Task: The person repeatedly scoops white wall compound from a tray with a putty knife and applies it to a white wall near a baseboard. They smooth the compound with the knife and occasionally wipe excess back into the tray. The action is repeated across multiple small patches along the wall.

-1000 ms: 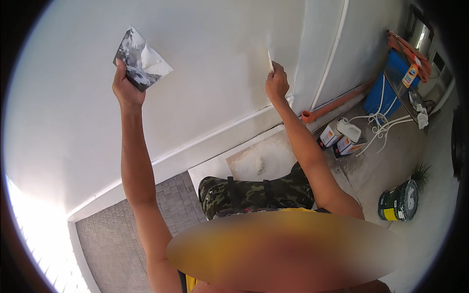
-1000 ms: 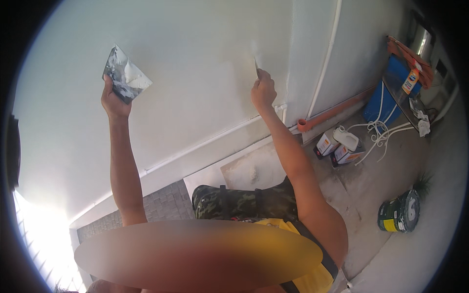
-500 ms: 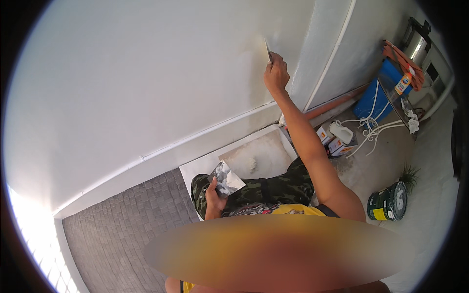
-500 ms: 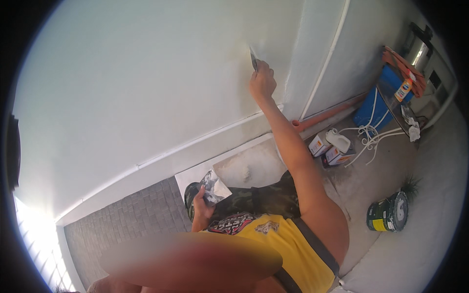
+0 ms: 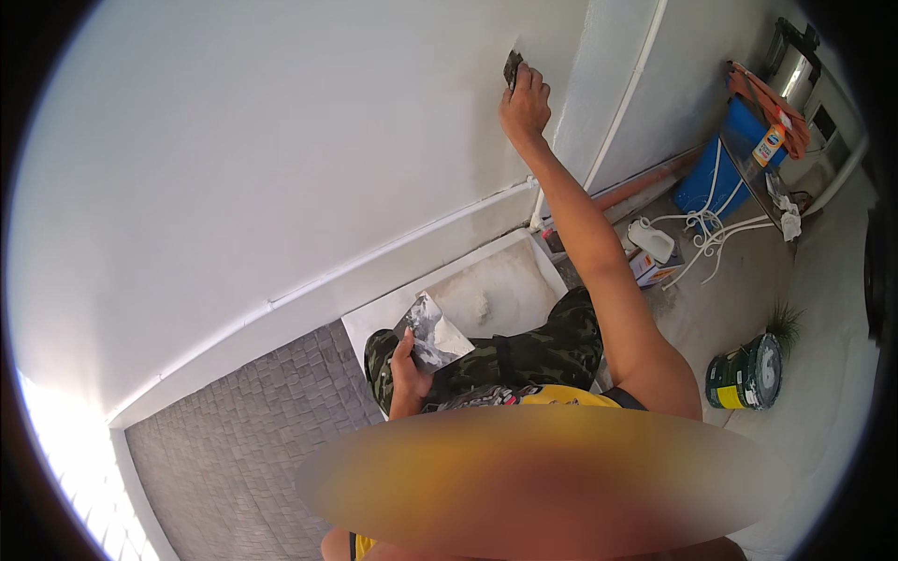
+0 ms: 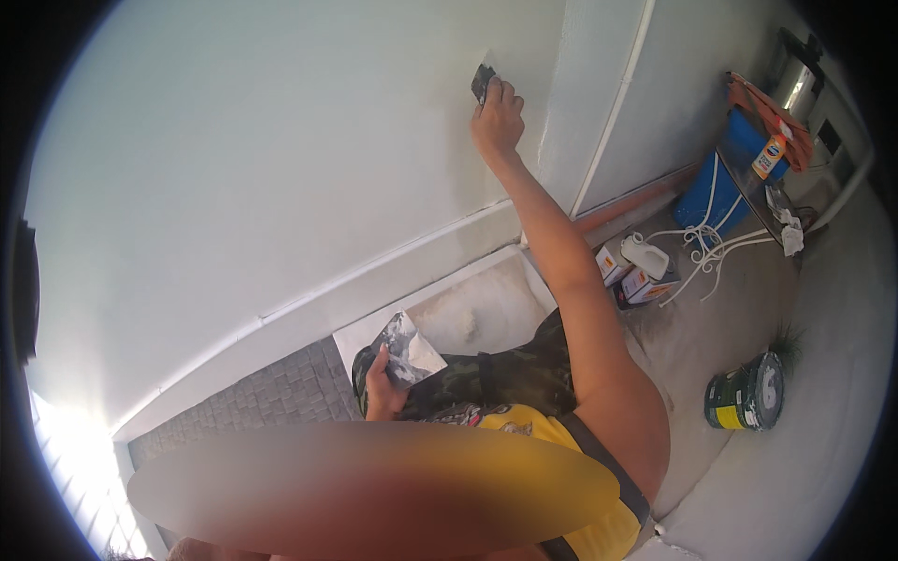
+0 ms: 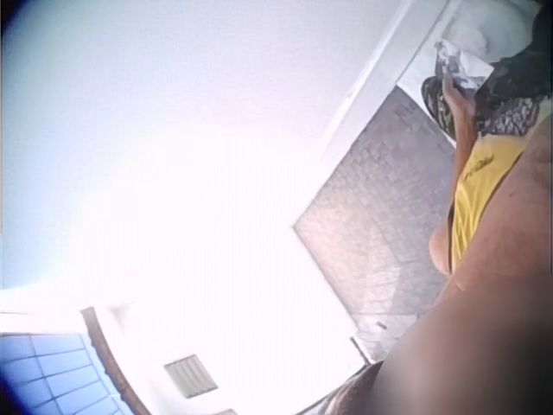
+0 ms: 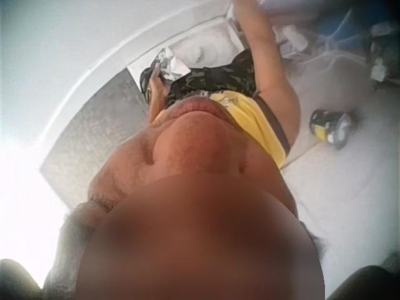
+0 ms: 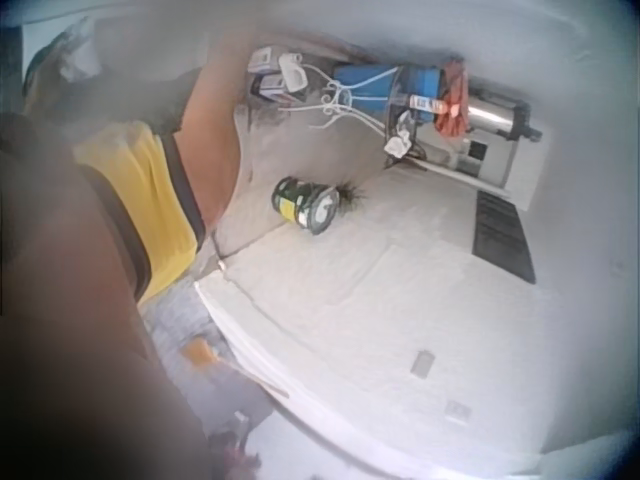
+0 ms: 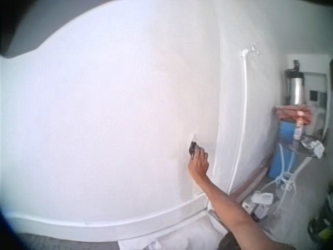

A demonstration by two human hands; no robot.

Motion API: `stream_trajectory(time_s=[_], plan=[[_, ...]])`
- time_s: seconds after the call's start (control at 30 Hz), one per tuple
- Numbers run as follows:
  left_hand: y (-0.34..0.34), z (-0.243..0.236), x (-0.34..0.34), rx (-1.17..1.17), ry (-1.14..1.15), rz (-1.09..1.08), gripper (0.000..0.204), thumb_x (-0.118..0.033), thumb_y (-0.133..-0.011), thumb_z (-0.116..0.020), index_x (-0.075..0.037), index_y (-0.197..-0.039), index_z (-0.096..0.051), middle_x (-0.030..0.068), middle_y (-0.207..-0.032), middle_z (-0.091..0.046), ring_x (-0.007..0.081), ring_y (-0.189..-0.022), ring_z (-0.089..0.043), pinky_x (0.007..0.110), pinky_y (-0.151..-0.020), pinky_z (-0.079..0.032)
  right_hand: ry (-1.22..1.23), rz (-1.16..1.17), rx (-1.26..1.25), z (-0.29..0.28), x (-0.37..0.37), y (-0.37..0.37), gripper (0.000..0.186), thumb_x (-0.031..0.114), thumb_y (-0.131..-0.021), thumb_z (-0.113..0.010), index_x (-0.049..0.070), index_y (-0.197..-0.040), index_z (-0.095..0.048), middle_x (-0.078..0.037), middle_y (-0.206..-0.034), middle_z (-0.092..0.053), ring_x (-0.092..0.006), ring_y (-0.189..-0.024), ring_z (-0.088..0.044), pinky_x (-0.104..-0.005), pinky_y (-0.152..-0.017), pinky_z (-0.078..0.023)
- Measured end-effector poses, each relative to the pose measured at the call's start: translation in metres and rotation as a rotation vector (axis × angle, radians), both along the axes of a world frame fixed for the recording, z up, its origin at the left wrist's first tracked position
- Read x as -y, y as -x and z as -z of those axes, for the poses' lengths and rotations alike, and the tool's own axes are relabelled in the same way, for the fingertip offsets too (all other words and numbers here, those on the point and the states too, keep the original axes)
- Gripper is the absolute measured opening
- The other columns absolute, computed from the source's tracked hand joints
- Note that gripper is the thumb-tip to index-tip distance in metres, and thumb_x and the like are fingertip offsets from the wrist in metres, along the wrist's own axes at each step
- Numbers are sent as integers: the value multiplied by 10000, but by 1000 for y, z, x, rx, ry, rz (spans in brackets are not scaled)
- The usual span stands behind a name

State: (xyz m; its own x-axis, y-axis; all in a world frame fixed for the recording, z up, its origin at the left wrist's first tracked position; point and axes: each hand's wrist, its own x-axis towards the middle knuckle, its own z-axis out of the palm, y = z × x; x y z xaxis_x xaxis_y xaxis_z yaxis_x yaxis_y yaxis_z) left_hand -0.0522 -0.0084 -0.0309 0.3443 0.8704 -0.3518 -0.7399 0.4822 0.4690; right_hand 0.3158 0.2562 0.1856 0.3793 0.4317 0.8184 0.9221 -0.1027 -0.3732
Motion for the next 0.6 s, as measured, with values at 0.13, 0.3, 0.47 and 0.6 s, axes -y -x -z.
stream_trajectory(time_s=[0.13, 0.3, 0.47, 0.6], plan=[[-23, -6, -27, 100, 68, -21, 329, -242, -1047, -527, -11, -1274, -585, 119, -1218, -680, 282, -1109, -670, 444, -983, -542, 37, -517, -292, 38, 62, 20, 356, 205, -1001, -585, 43, -1316, -550, -111, -1155, -624, -302, -1028, -618, -400, -824, -546], [-51, -34, -71, 91, 182, 50, 260, -181, -1034, -541, -8, -1224, -589, 117, -1148, -693, 249, -1012, -702, 388, -894, -615, 86, -1285, -511, 79, 213, 77, 395, 204, -1038, -554, 47, -1400, -528, -151, -1253, -588, -304, -1167, -554, -409, -993, -439], [-72, -83, -81, 145, 56, 235, 248, -117, -1020, -540, 34, -1213, -578, 145, -1073, -699, 244, -931, -722, 351, -822, -635, 337, -1108, -12, 94, 267, 68, 614, -47, -839, -632, 165, -1414, -583, -136, -1321, -556, -374, -1203, -515, -449, -1066, -407], [-79, -122, -74, 239, -143, 104, 354, -210, -1075, -466, 31, -1330, -512, 155, -1235, -650, 266, -1129, -659, 420, -971, -568, 556, -911, -407, 109, 281, 48, 403, 41, -929, -572, 70, -1330, -591, -122, -1179, -636, -323, -1053, -627, -434, -888, -513]])
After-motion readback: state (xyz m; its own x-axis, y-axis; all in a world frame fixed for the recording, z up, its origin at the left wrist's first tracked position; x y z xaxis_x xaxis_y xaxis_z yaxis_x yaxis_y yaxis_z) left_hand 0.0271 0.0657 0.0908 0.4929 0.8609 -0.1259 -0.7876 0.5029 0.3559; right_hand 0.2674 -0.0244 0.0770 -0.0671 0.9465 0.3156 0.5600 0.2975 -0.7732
